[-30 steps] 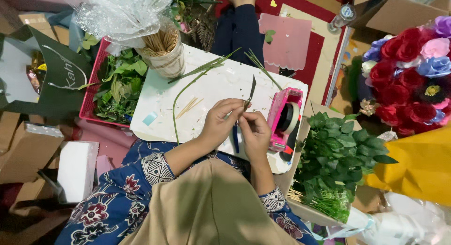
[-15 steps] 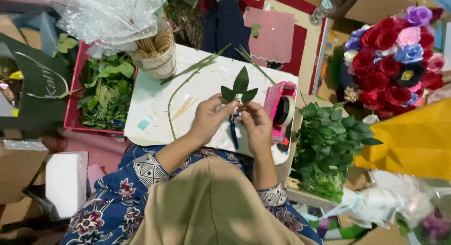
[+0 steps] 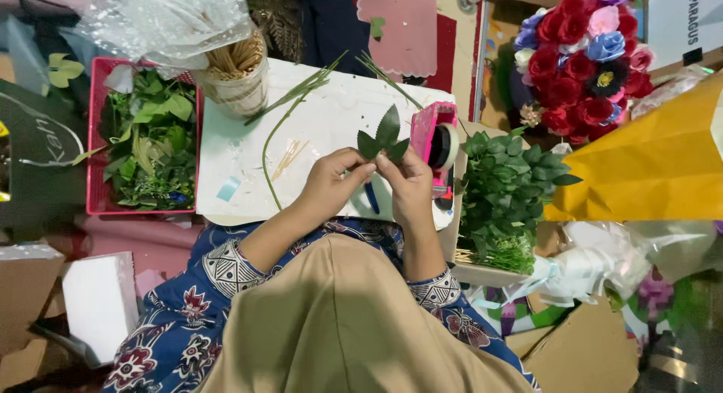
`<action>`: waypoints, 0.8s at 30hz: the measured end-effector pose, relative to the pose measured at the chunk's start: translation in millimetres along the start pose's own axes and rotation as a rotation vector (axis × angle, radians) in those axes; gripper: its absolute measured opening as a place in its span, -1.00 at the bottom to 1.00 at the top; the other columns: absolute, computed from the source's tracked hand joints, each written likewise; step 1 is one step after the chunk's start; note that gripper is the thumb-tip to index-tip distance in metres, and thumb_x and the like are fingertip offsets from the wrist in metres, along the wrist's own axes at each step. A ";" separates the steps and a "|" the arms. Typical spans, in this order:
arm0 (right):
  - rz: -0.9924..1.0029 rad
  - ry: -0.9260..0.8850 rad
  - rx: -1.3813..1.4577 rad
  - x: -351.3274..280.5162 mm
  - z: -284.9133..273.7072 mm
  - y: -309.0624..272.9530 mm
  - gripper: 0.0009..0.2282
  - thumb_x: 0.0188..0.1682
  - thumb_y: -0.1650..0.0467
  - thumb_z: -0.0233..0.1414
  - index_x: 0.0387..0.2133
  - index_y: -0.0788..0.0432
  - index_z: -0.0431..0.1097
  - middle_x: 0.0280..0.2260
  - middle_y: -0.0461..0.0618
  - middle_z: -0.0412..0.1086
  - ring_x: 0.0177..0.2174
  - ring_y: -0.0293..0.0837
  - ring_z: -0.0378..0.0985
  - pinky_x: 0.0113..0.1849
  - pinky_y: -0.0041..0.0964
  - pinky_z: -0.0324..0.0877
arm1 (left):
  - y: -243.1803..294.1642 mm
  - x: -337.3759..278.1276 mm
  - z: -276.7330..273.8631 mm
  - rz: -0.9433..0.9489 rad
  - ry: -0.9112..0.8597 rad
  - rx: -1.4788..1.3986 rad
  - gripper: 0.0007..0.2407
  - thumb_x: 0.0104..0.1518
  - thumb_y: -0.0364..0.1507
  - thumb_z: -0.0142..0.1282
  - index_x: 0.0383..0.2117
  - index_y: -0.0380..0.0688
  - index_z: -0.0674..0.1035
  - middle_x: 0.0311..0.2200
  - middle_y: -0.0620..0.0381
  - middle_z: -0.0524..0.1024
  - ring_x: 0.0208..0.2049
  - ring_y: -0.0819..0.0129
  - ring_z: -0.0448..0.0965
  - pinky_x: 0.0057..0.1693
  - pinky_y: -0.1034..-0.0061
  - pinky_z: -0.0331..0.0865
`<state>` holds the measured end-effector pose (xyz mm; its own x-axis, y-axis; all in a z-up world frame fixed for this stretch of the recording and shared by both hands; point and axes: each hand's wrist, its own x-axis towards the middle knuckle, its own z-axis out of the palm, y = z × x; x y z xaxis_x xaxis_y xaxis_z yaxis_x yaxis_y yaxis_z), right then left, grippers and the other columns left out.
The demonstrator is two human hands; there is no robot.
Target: The person prepares floral greenery by attaching leaves to stems using tape and pliers while working on a low table-top surface.
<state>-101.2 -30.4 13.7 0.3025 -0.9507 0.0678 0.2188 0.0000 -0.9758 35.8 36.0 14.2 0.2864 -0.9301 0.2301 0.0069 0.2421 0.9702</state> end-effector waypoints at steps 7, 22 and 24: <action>-0.103 -0.028 -0.062 -10.7 -11.5 8.0 -0.89 -0.13 0.60 0.22 -0.37 0.25 0.51 -0.44 -0.01 0.51 -0.37 -0.28 0.53 -0.22 -0.27 0.52 | 2.8 -5.7 -1.5 0.129 -0.061 0.050 -0.91 0.19 -0.49 0.17 -0.46 -0.12 0.66 -0.56 0.16 0.55 -0.41 0.29 0.60 -0.12 0.46 0.45; -0.203 -0.024 -0.052 -7.3 -71.3 11.5 -0.88 -0.13 0.58 0.24 -0.53 0.20 0.45 -0.55 -0.08 0.32 -0.52 -0.35 0.40 -0.49 -0.48 0.33 | -0.2 -5.3 42.5 -0.008 -0.119 -0.118 -0.87 0.14 -0.49 0.26 -0.21 -0.18 0.69 -0.40 0.10 0.66 -0.26 0.49 0.55 0.03 0.40 0.44; -0.126 -0.016 -0.013 -4.3 -81.3 15.9 -0.90 -0.12 0.59 0.22 -0.54 0.24 0.45 -0.63 0.03 0.40 -0.62 -0.22 0.51 -0.60 -0.51 0.33 | -1.2 -1.4 51.9 -0.057 -0.144 -0.147 -0.92 0.16 -0.48 0.23 -0.28 -0.13 0.70 -0.46 0.12 0.66 -0.29 0.51 0.57 0.01 0.45 0.44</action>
<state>-174.4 -51.5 -19.1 0.2881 -0.9379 0.1932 0.2442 -0.1231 -0.9619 -14.4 22.7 16.7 0.1419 -0.9708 0.1934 0.1624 0.2156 0.9629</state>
